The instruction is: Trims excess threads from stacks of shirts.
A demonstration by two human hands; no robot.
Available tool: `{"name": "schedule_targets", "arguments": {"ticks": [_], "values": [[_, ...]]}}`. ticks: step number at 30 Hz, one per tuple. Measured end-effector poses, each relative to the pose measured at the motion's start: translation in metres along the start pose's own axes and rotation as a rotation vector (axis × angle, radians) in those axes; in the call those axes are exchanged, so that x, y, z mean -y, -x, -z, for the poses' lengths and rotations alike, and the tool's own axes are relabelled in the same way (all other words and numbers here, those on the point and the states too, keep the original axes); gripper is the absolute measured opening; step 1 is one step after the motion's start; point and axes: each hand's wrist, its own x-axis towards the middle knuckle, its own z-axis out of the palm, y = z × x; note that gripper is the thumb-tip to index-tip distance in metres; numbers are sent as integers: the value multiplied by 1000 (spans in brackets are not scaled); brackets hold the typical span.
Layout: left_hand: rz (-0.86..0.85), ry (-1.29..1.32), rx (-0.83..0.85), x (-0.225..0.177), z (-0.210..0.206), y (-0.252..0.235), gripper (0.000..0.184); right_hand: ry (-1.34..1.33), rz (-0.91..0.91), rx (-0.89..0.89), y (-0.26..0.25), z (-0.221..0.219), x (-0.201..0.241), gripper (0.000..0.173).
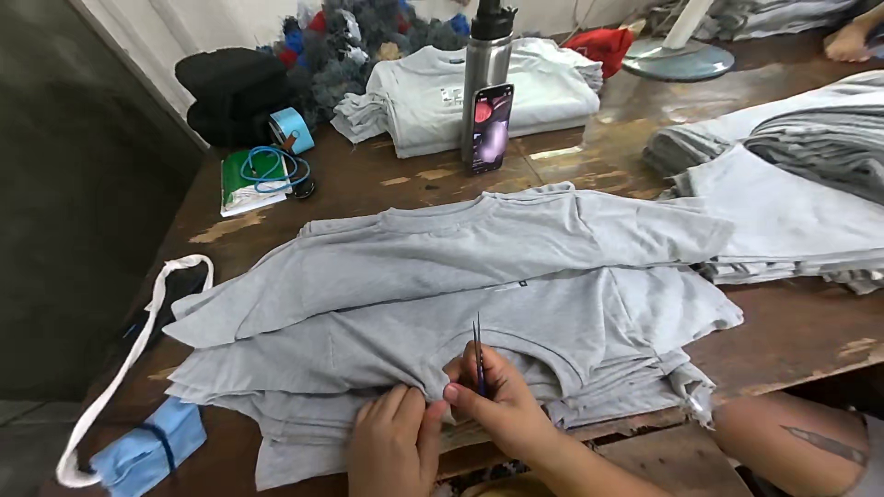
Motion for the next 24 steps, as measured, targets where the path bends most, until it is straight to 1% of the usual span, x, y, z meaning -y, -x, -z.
{"name": "schedule_targets", "arguments": {"ticks": [2,4,7,9,10,11,14,15,16,17,19,21,22,24], "values": [[-22,57,-37,3,-2,1,54,4,-12,5,0,2,2,14],[14,149,-54,3,-2,4,48,3,-23,1,0,2,3,14],[84,343,-73,8,-2,9,31,-7,-30,4,0,2,4,14],[56,493,-71,11,1,10,27,-21,-31,8,1,3,4,14],[11,586,-30,13,5,11,28,-40,-43,4,1,3,5,14],[-53,685,49,15,12,12,29,-67,-59,-4,0,4,5,14],[-292,934,387,22,33,11,35,-169,-103,-31,-1,5,5,16],[-317,961,447,23,37,9,37,-182,-111,-35,-2,5,5,16],[-290,957,437,23,39,9,39,-190,-115,-39,-2,5,5,16],[-218,929,368,22,41,11,42,-194,-119,-41,-2,5,5,16],[-18,815,155,18,36,12,33,-189,-121,-44,-1,4,6,17],[121,698,-33,12,24,9,27,-171,-101,-36,0,3,6,17],[161,674,-88,7,19,8,25,-151,-84,-25,0,3,5,16],[200,664,-147,-1,11,7,24,-99,-46,-5,1,2,3,14]]}}
